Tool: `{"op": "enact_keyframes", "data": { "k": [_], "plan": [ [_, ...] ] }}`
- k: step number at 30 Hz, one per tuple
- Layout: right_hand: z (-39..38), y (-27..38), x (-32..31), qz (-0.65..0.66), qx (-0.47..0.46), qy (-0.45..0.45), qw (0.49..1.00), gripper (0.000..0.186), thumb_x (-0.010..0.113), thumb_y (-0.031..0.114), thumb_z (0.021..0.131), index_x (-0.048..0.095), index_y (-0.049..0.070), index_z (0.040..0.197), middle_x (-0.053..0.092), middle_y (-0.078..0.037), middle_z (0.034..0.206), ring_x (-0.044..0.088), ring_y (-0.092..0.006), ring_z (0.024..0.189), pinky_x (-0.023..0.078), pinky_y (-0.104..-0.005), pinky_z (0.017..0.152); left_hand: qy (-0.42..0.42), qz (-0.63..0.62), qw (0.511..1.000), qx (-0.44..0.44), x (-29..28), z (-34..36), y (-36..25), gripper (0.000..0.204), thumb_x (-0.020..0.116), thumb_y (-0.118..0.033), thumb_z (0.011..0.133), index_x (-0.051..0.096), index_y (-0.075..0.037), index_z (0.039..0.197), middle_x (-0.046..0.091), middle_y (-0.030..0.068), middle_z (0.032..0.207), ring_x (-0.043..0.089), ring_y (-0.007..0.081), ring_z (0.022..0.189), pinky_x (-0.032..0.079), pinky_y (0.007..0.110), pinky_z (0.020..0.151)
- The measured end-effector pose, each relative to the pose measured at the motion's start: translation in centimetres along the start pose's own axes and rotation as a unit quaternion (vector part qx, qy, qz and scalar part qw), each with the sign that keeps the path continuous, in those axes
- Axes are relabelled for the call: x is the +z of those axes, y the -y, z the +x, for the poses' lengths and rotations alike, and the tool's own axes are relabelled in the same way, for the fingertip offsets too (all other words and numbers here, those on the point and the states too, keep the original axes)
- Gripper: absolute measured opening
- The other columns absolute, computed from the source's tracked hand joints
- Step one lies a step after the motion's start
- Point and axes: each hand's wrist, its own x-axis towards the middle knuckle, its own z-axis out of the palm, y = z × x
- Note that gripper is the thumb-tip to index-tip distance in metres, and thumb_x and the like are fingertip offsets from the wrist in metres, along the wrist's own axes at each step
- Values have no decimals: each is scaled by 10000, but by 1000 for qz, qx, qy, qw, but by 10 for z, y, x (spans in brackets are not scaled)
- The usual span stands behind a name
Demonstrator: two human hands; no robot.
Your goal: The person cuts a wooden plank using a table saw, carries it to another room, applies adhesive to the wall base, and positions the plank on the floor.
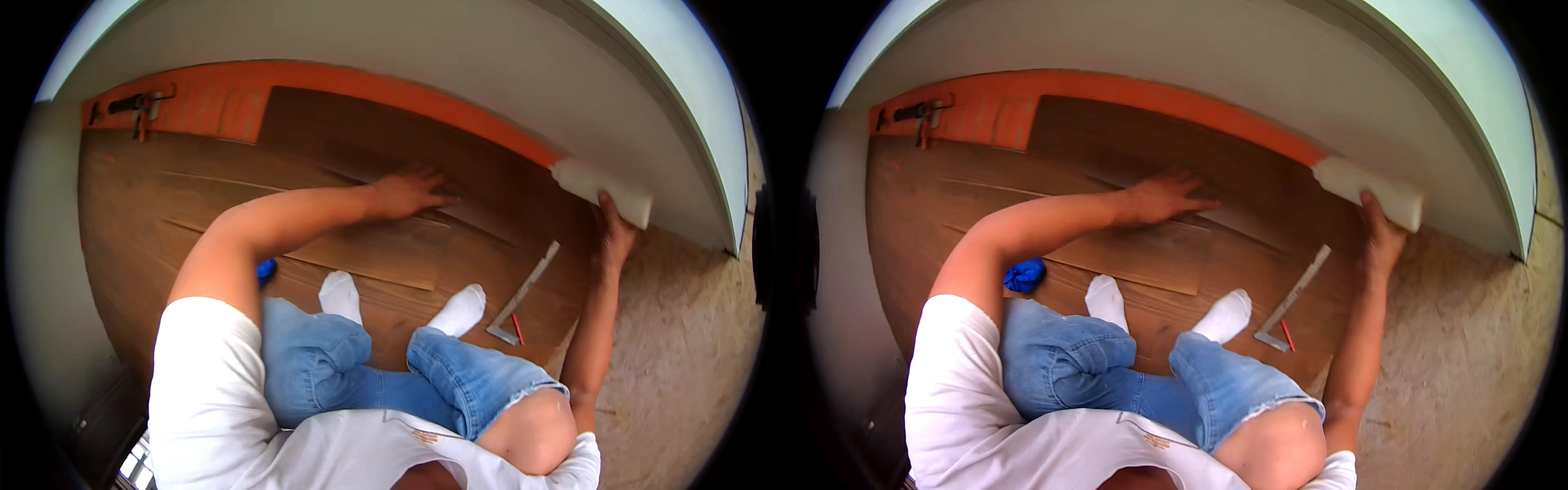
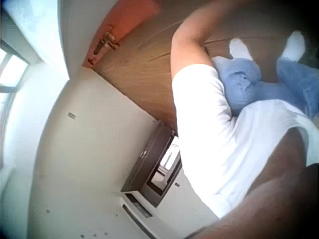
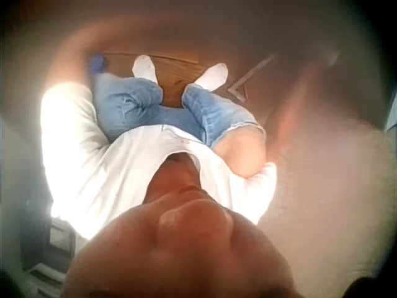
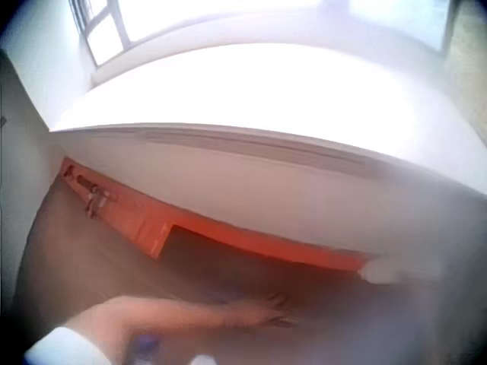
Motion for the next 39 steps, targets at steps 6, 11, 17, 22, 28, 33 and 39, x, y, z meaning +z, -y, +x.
{"op": "enact_keyframes", "data": {
  "k": [6,11,17,22,28,33,39],
  "plan": [
    [26,-28,23,3,88,9,996,696,869,193,877,521,95,1472,612,-64,1367,605,-230,1259,543,-423,1001,49,88,995,-19,-7,8,-7,681,557,-62,961,471,-303,1592,478,226,1525,483,405,1381,391,518,1176],
    [35,-52,38,43,91,-2,995,703,866,186,877,512,101,1478,602,-73,1385,585,-247,1298,543,-439,1029,54,98,993,-22,-9,5,-8,657,542,-68,971,485,-298,1584,482,229,1522,484,395,1364,386,502,1171],
    [28,-53,64,20,61,-29,998,638,863,202,893,536,95,1430,608,-60,1368,595,-240,1280,571,-435,997,30,94,995,-16,-7,1,-7,639,543,-89,980,487,-294,1582,476,236,1531,481,398,1369,376,508,1178],
    [17,-48,65,50,66,-43,996,623,858,214,905,543,78,1425,623,-49,1345,595,-226,1264,522,-416,1044,3,90,996,-10,-1,0,-4,634,553,-103,984,484,-289,1587,469,240,1537,477,408,1371,369,526,1183],
    [14,-80,4,260,57,-52,962,504,820,164,933,581,121,1375,621,-26,1314,587,-206,1242,478,-419,1074,33,64,997,-26,-13,8,-11,656,580,-95,971,482,-292,1589,478,243,1513,475,432,1355,379,534,1170],
    [-3,-57,-24,346,41,-16,937,511,801,132,940,560,135,1392,613,-29,1336,566,-216,1278,460,-462,1112,45,84,995,-30,-11,4,-9,695,639,-98,936,487,-295,1585,475,240,1513,479,435,1348,388,534,1154],
    [4,-53,-58,303,101,-114,941,600,872,229,900,550,125,1396,596,-54,1388,574,-243,1295,477,-498,1140,47,103,993,-25,-12,8,-11,752,716,-119,883,494,-296,1579,480,232,1506,481,432,1345,391,534,1148]
  ]
}}
